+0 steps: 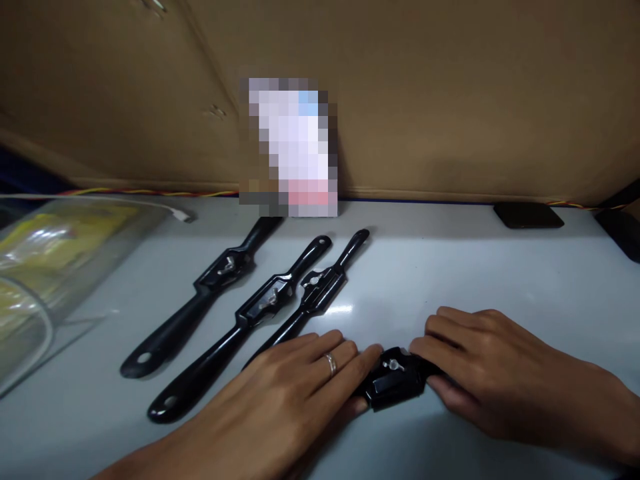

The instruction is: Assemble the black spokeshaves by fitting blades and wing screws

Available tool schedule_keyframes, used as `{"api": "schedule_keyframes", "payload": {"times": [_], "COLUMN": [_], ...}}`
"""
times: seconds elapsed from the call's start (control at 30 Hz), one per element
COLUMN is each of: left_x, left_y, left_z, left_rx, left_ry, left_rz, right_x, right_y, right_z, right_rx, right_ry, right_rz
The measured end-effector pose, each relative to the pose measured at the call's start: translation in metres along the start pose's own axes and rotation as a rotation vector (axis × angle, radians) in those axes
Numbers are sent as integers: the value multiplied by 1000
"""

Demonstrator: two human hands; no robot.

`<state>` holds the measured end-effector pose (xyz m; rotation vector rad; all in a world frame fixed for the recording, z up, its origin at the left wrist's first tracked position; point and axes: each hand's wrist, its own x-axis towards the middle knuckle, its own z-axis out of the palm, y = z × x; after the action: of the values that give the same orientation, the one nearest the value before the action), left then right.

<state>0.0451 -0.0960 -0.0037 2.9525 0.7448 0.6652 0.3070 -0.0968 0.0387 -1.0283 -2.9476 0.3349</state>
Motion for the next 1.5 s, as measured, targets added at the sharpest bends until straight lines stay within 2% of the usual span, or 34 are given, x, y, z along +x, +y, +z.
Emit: {"api": "schedule_keyframes", "payload": {"times": [0.63, 0.8, 1.0, 1.3, 1.5], "left_x": [-5, -5, -3, -6, -4], "left_y": [1, 0, 0, 0, 0], "left_z": [1, 1, 2, 1, 2], "left_rx": [24, 13, 24, 22, 35], "left_ry": [-7, -4, 6, -18, 5], "left_rz": [0, -13, -22, -17, 1], "right_x": [-1, -1, -1, 2, 1], "right_y": [1, 0, -1, 0, -3], "right_z": [-1, 1, 1, -3, -6], "right_rx": [-82, -44, 45, 46, 18], "right_ry": [13, 26, -23, -48, 11], "right_rz": [-73, -25, 8, 22, 13]}}
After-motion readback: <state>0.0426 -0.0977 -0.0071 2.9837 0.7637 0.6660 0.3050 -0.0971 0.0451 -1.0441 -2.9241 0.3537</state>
